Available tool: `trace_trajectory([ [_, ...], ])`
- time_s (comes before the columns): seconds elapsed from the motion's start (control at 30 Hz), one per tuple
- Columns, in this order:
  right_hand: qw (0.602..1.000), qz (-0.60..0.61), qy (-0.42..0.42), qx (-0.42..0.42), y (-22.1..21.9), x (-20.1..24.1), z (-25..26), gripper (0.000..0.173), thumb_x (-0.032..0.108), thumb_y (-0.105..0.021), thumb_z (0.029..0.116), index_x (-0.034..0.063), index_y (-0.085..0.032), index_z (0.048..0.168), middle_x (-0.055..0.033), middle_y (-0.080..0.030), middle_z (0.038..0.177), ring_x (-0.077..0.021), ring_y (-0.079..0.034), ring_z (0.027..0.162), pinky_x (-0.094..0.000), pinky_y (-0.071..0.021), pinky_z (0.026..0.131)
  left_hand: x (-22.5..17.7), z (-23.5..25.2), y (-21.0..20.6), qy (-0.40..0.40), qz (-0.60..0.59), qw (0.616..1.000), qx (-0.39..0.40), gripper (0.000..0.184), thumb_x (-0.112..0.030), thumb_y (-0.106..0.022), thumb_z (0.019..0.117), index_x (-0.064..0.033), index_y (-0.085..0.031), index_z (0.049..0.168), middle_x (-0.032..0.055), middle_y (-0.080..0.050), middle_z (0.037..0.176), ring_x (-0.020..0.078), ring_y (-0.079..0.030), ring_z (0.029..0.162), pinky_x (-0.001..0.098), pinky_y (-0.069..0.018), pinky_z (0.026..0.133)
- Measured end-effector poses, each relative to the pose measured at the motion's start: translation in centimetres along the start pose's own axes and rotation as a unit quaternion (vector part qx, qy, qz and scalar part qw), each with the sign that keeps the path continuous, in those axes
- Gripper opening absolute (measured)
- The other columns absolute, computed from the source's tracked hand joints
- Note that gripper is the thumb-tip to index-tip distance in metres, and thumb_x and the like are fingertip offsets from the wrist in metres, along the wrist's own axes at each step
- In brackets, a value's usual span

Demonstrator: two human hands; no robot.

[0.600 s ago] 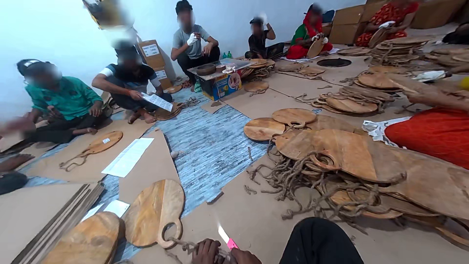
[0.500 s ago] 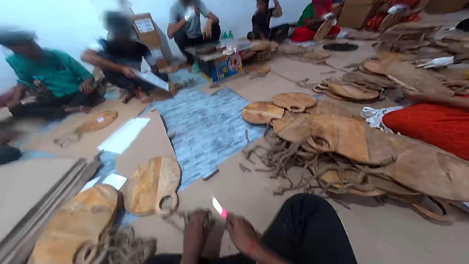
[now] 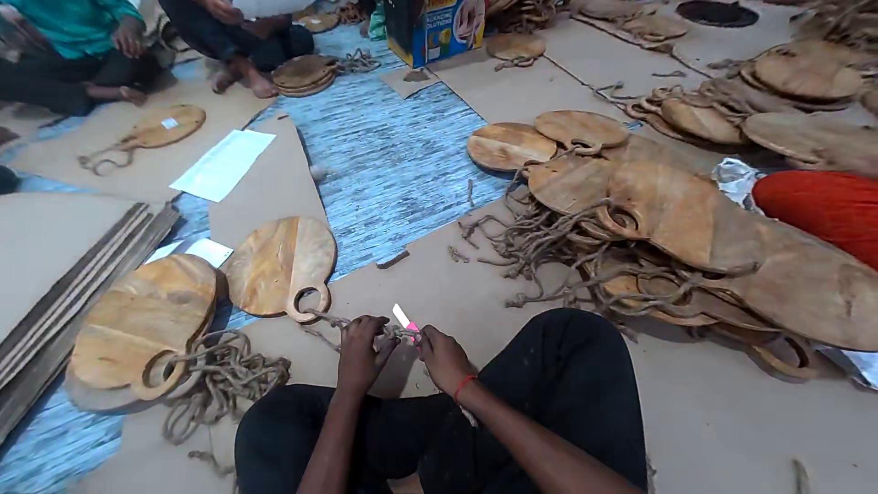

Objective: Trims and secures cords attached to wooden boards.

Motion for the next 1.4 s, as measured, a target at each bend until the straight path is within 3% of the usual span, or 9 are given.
trace_trajectory([
  [0.37,0.998,0.003,0.03,-0.052,1.4,1.0,-0.7,0.035,0.028,-0.046,0.1085,0.0062,-0.064,0.13,-0.0172,-0.072,0.112,-0.0346,-0.069,0.106,-0.0564,-0.0523,0.093,1.2,0.2,0.4,0.126,-0.059,0.989,0.048,0.031,-0.016,-0.073,0.0897,0.0016,-0.072,0.114,0.0162,-0.074,0.108,0.0357,-0.067,0.111,0.0542,-0.0482,0.105],
  [0.53,0.979,0.038,0.17,-0.109,1.4,3.0,-0.9,0.049,0.023,-0.066,0.0981,0.0013,-0.057,0.141,-0.018,-0.067,0.129,-0.0346,-0.065,0.119,-0.0536,-0.0498,0.104,-0.7,0.3,-0.4,0.021,-0.058,0.996,0.062,0.015,-0.007,-0.073,0.0868,-0.0036,-0.076,0.101,0.0141,-0.075,0.11,0.0375,-0.067,0.114,0.0604,-0.0472,0.104],
  [0.73,0.974,0.166,0.149,-0.029,-1.7,2.4,1.0,0.029,0.018,-0.065,0.0997,0.0006,-0.065,0.123,-0.0148,-0.073,0.113,-0.0257,-0.073,0.094,-0.0453,-0.059,0.09,-0.3,-0.2,-0.8,0.0,-0.061,0.997,0.055,0.018,-0.008,-0.074,0.0833,-0.004,-0.076,0.101,0.0147,-0.073,0.115,0.0395,-0.064,0.116,0.0616,-0.0466,0.103],
  [0.87,0.968,0.239,0.077,-0.028,-2.3,1.1,2.0,0.034,0.012,-0.064,0.0966,-0.0034,-0.06,0.127,-0.0163,-0.071,0.1,-0.0257,-0.07,0.083,-0.0446,-0.0576,0.079,2.2,-1.1,0.5,0.152,-0.074,0.986,-0.014,0.053,-0.019,-0.086,0.0744,0.0043,-0.068,0.118,0.0269,-0.064,0.124,0.0451,-0.06,0.119,0.0601,-0.0479,0.103],
  [0.93,0.961,0.27,0.057,0.01,-3.2,1.0,2.0,0.043,0.01,-0.06,0.0984,-0.003,-0.054,0.139,-0.0171,-0.069,0.1,-0.0249,-0.067,0.084,-0.0441,-0.0558,0.08,4.0,-3.5,0.6,0.312,-0.177,0.931,-0.065,0.065,-0.01,-0.083,0.0792,0.0141,-0.053,0.131,0.0338,-0.056,0.13,0.0434,-0.057,0.119,0.0533,-0.0489,0.102],
  [1.03,0.958,0.27,0.046,0.086,-4.9,1.3,1.8,0.04,0.01,-0.05,0.1021,0.001,-0.056,0.141,-0.0153,-0.068,0.099,-0.0208,-0.062,0.081,-0.0403,-0.0511,0.075,5.8,-7.3,-3.1,0.511,-0.45,0.726,-0.101,0.059,-0.012,-0.055,0.1049,0.0092,-0.025,0.151,0.0335,-0.049,0.136,0.0338,-0.062,0.111,0.0455,-0.0538,0.093],
  [1.1,0.955,0.267,0.047,0.125,-6.2,1.5,1.6,0.037,0.012,-0.049,0.1026,0.0027,-0.06,0.137,-0.0123,-0.067,0.097,-0.0175,-0.058,0.075,-0.0368,-0.048,0.067,6.0,-8.1,-4.2,0.55,-0.523,0.643,-0.103,0.044,-0.017,-0.048,0.1087,0.0097,-0.038,0.142,0.0258,-0.054,0.125,0.0258,-0.062,0.1,0.0392,-0.0538,0.09],
  [1.2,0.947,0.282,0.074,0.138,-7.1,1.8,1.8,0.029,0.013,-0.052,0.1021,0.0012,-0.064,0.127,-0.0094,-0.065,0.092,-0.0152,-0.057,0.072,-0.0347,-0.0478,0.065,5.5,-7.4,-4.1,0.512,-0.506,0.689,-0.087,0.012,-0.006,-0.051,0.1044,0.0041,-0.056,0.107,0.0065,-0.061,0.078,0.0115,-0.06,0.065,0.0288,-0.0547,0.064],
  [1.4,0.961,0.238,0.091,0.106,-7.0,1.2,3.3,0.03,0.027,-0.064,0.1003,-0.0014,-0.065,0.111,-0.0125,-0.066,0.093,-0.0204,-0.063,0.079,-0.0404,-0.0529,0.079,4.9,-6.3,-3.8,0.45,-0.497,0.736,-0.094,0.008,0.0,-0.048,0.1028,0.0024,-0.054,0.099,0.006,-0.056,0.075,0.0145,-0.058,0.064,0.0326,-0.0557,0.067],
])
Point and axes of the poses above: each hand's wrist, its own z-axis towards the middle knuckle, its own y-axis out of the back of the hand, x = y × z, the point moved 10 cm from there along z, towards the middle knuckle
